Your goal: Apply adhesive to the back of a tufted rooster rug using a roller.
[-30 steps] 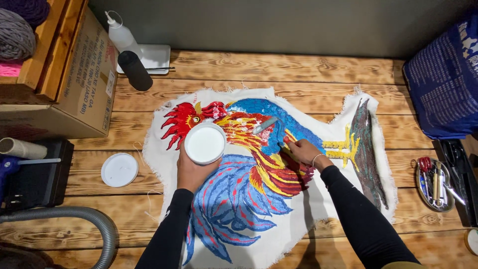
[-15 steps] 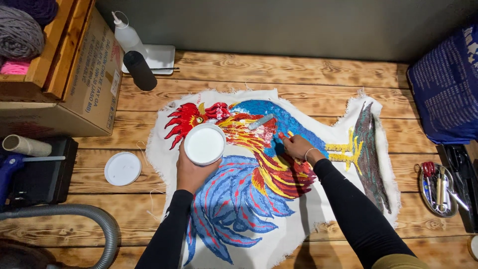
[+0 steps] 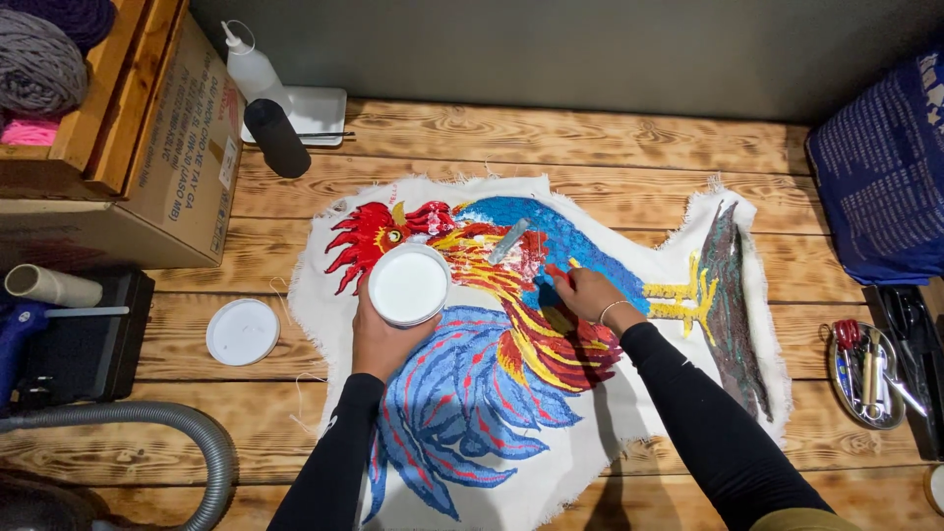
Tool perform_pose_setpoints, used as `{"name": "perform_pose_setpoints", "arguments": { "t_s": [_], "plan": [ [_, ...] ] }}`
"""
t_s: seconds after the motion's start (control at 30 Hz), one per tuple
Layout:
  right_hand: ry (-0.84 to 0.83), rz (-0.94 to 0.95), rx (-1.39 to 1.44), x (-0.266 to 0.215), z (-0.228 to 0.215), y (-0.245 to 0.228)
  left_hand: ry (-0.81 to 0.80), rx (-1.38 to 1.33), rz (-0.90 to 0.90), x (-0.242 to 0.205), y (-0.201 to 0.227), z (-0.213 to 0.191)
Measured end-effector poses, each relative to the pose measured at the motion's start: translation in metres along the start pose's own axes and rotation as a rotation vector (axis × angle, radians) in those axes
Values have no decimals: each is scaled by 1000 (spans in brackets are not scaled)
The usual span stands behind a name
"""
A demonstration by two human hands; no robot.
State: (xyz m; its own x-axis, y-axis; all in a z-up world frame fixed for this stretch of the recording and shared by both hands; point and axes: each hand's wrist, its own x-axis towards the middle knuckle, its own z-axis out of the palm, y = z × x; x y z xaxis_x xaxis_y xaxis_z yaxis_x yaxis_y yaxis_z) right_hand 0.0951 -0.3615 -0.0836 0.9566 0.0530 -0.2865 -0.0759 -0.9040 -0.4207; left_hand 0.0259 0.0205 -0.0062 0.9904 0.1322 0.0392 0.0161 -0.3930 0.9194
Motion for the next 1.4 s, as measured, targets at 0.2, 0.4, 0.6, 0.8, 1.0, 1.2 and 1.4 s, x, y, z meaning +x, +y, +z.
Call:
{"name": "perform_pose_setpoints", "arguments": {
  "t_s": [0.2, 0.4, 0.6, 0.8, 1.0, 1.2, 1.4],
  "plan": [
    [91, -129, -231, -50, -14, -54, 15, 25, 24, 0, -9, -1],
    [207, -160, -302, -75, -8, -51, 30, 5, -3, -1, -10, -3],
    [269, -127, -299, -95, -7, -66, 54, 6, 27, -3, -13, -5],
    [269, 18, -67, -97, 4, -49, 50, 10, 24, -7, -8, -10],
    [221, 96, 548, -130, -44, -84, 80, -9, 22, -11, 0, -13],
    [138, 132, 802, -188, -79, -146, 37, -15, 30, -22, 9, -14],
    [128, 11, 885, -216, -65, -163, 2, -18, 89, -43, 17, -17]
  ]
}}
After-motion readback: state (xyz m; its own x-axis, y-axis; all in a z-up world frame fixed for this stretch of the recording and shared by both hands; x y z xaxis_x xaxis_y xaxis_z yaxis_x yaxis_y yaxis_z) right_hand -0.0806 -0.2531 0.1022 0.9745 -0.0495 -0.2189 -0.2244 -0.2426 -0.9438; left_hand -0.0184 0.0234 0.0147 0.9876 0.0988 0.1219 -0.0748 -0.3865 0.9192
